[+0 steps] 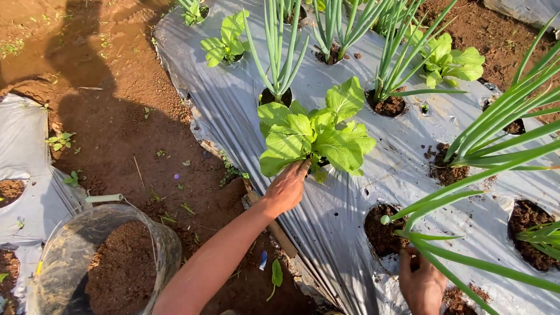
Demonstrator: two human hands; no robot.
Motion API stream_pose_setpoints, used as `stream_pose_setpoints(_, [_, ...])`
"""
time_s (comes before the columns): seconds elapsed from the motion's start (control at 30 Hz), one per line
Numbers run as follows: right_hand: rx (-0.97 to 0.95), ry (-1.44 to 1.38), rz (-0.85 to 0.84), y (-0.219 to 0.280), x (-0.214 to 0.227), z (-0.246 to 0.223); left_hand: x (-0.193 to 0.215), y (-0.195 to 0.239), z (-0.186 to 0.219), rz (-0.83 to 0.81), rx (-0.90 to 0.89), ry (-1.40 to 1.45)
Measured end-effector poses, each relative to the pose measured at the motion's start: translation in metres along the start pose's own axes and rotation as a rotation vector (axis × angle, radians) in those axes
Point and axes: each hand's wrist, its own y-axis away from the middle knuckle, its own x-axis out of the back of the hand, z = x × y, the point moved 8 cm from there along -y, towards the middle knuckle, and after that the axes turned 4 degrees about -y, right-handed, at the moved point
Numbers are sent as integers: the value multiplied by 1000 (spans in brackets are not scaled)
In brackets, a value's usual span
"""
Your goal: Planting seedlings into a plastic-covered field and adding soil from a bucket by hand.
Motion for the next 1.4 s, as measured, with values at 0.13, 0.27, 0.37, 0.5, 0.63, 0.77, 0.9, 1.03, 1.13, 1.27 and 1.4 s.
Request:
stream_pose_setpoints(0.13, [28, -317, -545, 44, -63, -75, 12, 1, -3, 147, -127, -8])
stream_pose_setpoints(0.27, [448, -454, -548, 10, -71, -197, 14, -4, -12, -16, -52, -40])
stream_pose_setpoints(0.37, [445, -375, -474, -31, -100, -242, 61, 41, 8, 133, -202, 7])
stream_pose_setpoints(0.5, [568, -140, -336, -79, -119, -277, 45, 21, -6, 167, -217, -5])
stream_pose_setpoints(0.63, [395, -17, -376, -95, -122, -289, 31, 2, -14, 112, -215, -11])
stream_pose_setpoints(0.77, [424, -14, -272, -102, -146, -277, 29, 10, -13, 71, -219, 71])
stream_pose_setpoints(0.9, [489, -55, -57, -111, -171, -263, 14, 0, -23, 71, -188, 80])
stream_pose_setpoints(1.03, [601, -152, 195, -106, -166, -232, 10, -8, -29, 50, -91, 31])
stream_pose_setpoints(1.13, [468, -301, 181, -109, -163, -205, 8, -17, -27, 82, -94, 39])
stream_pose_setpoints(1.27, [254, -351, 94, -133, -180, -171, 7, -15, -10, -207, 47, -23])
stream_pose_setpoints(1.4, [226, -321, 56, -160, -203, -169, 11, -20, -6, -171, 84, 16])
